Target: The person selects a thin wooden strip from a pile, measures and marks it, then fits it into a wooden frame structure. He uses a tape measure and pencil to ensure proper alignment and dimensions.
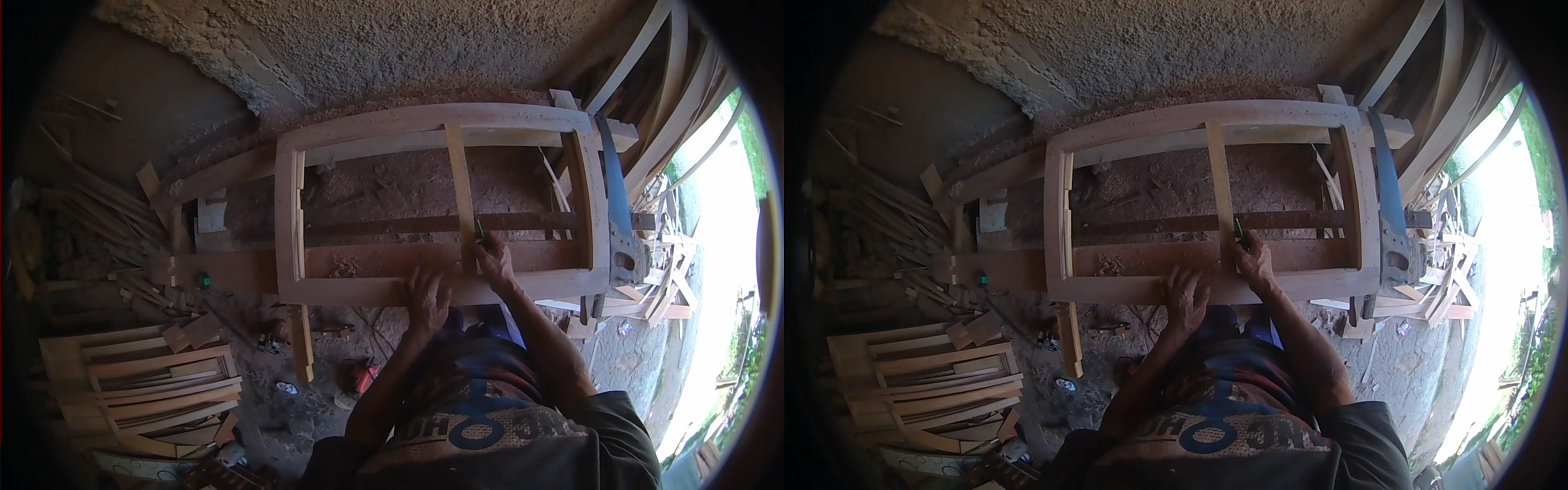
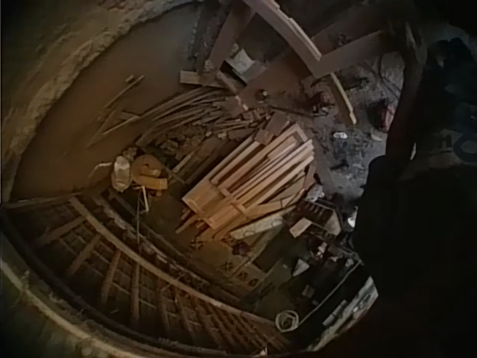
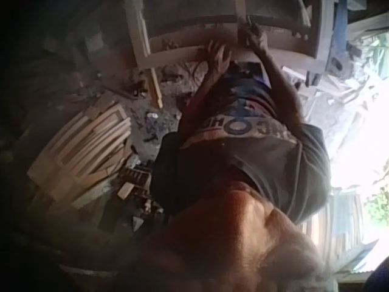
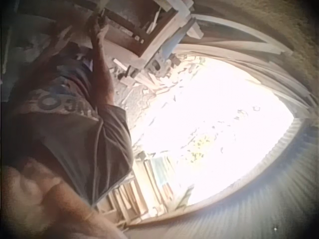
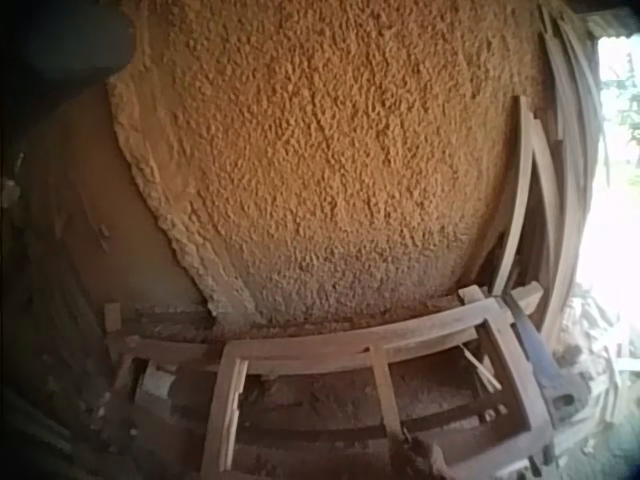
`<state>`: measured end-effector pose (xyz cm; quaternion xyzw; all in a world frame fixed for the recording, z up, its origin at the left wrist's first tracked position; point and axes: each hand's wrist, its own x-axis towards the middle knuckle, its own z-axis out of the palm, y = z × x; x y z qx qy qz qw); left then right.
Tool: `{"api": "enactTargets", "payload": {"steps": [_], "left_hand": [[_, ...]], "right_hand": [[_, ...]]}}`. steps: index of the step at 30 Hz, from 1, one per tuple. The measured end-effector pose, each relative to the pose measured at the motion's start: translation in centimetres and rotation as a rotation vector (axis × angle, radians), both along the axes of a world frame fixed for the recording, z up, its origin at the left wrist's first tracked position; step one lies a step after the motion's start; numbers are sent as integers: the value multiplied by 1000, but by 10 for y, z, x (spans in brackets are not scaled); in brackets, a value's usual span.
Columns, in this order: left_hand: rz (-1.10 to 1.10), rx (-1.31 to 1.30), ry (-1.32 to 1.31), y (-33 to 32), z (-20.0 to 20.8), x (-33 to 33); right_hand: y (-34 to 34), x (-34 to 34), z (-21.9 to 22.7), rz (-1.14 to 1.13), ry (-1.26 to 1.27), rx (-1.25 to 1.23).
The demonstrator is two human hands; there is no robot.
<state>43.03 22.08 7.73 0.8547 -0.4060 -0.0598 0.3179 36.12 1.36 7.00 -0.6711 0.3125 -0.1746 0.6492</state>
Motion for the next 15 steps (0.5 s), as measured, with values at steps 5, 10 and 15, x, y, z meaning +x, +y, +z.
{"api": "enactTargets", "payload": {"steps": [5,10,15], "left_hand": [[2,17,-19,2,-4,1],[16,5,45,-6,2,4],[28,-10,424,-30,-9,23]], "right_hand": [[6,3,14,-72,30,-2],[4,2,32,-259,10,152],[-1,-30,57,-230,-9,213]]}}
